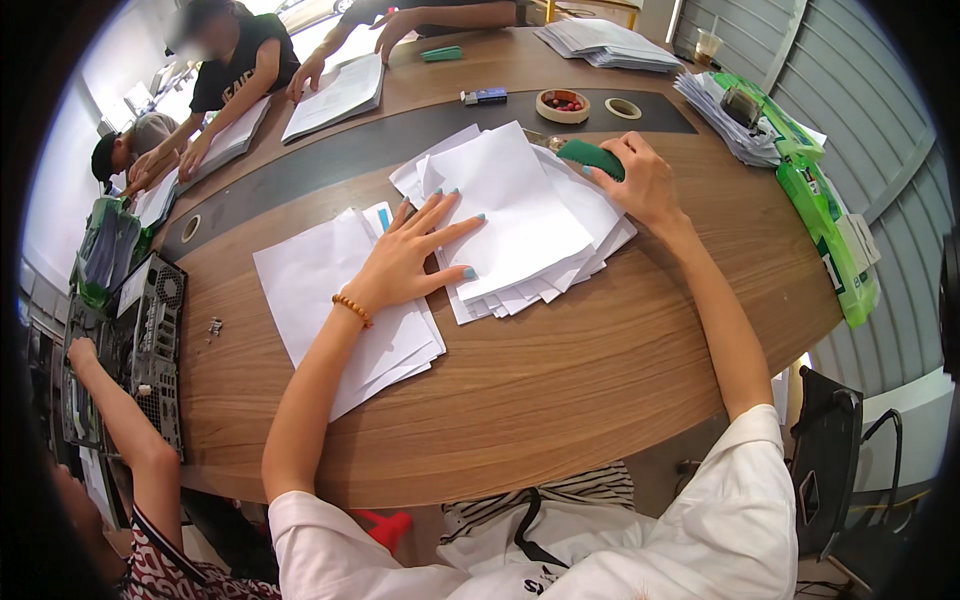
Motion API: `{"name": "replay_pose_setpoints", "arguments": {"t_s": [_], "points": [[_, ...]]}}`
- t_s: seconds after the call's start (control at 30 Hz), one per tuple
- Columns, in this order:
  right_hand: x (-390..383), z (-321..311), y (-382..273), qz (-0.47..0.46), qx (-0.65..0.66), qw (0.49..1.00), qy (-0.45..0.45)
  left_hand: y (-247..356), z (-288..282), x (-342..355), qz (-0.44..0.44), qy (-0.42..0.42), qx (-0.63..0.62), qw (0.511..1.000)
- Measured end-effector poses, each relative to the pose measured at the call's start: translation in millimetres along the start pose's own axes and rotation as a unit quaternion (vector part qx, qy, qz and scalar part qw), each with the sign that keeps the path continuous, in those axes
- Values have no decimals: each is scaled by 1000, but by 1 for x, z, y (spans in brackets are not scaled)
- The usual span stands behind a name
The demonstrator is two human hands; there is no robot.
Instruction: The person arranges sheets of paper on the table and cuts them along their folds using a utility knife.
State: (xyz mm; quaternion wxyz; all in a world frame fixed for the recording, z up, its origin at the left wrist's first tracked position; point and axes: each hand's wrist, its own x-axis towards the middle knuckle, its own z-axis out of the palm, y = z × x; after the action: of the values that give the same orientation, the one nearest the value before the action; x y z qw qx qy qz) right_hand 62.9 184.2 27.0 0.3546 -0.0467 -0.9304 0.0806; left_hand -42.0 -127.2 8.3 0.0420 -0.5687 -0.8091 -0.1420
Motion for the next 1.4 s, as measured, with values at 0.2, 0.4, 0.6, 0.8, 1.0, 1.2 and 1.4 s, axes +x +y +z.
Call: {"name": "replay_pose_setpoints", "arguments": {"t_s": [0.2, 0.4, 0.6, 0.8, 1.0, 1.2, 1.4], "points": [[2, 11, -6, 0, -15, 1000, -4, 1, -1, 2, 0, -7, -7, 1000], [8, 14, -18, 4, -37, 999, 3, 1, 1, 3, 0, 0, 4, 1000], [15, 20, -20, 36, -81, 996, 18, 0, 0, 3, -5, -10, 6, 1000], [32, 18, 4, 214, 112, 970, -3, 2, 0, 4, 0, -9, 4, 1000], [32, 10, -13, 333, 415, 813, -236, 2, 0, 0, -9, -7, 12, 1000], [28, 11, -31, 304, 388, 826, -273, 2, 0, 2, -10, -3, 9, 1000], [34, 3, -38, 234, 373, 872, -213, 4, -6, 1, 14, 59, -12, 998]]}}
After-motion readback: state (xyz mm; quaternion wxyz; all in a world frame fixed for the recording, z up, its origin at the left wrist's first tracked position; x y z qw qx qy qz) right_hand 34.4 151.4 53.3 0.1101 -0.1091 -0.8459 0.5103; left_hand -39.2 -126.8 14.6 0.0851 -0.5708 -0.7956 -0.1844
